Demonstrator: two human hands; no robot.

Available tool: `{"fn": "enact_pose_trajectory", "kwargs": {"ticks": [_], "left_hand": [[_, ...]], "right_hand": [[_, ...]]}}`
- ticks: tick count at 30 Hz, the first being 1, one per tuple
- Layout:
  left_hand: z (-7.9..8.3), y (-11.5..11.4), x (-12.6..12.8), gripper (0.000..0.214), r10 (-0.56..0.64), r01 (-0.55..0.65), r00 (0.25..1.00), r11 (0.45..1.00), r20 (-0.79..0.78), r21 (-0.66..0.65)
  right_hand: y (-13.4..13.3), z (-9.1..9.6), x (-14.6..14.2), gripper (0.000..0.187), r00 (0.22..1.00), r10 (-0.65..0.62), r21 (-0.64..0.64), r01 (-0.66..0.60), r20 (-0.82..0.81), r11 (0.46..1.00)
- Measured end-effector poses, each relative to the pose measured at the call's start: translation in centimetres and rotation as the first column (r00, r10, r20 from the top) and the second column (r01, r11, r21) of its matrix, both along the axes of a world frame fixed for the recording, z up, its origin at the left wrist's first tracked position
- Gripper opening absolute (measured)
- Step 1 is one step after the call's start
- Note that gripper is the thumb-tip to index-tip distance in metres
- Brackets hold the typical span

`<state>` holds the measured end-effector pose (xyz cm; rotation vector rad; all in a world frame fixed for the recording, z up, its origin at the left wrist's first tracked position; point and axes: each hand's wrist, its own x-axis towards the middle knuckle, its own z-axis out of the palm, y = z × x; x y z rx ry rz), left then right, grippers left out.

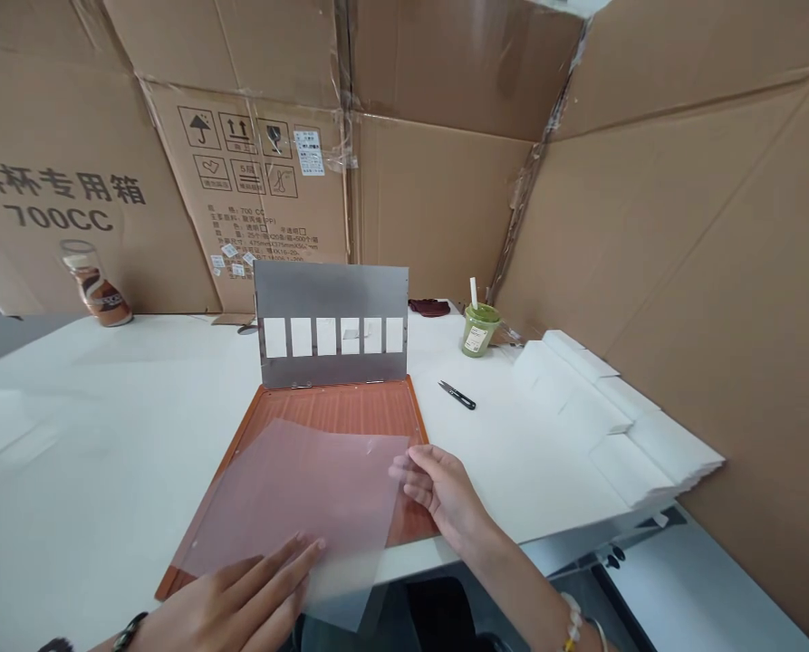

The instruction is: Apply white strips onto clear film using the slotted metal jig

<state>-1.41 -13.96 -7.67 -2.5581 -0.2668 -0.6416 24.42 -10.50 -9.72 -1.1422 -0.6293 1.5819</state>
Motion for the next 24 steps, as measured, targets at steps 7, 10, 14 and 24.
{"fn": "enact_pose_trajectory", "kwargs": {"ticks": [7, 10, 14, 24], "left_hand": [[2.3, 2.1, 0.1, 0.050, 0.210, -0.081, 0.974, 0.676, 0.087, -0.732], [3.3, 1.3, 2.0, 0.052, 0.332, 0.209, 0.882, 0.360, 0.334, -0.909], [3.6, -0.3, 4.0, 0.039, 0.416, 0.384, 0.770, 0.302, 0.483, -0.873], [3.8, -0.1, 3.9, 0.041, 0.673, 0.540, 0.509, 0.236, 0.537, -0.808]], "right_hand": [[-2.5, 3.5, -2.9, 0.026, 0.980, -0.201, 0.492, 0.172, 0.006, 0.853], [-3.7, 4.5, -5.8, 0.024, 0.971, -0.228, 0.683, 0.114, 0.079, 0.721], [-4.5, 4.9, -8.7, 0.021, 0.899, -0.324, 0.802, -0.050, 0.296, 0.595], [-4.6, 5.2, -9.8, 0.018, 0.587, -0.668, 0.881, -0.201, 0.458, 0.428]]}}
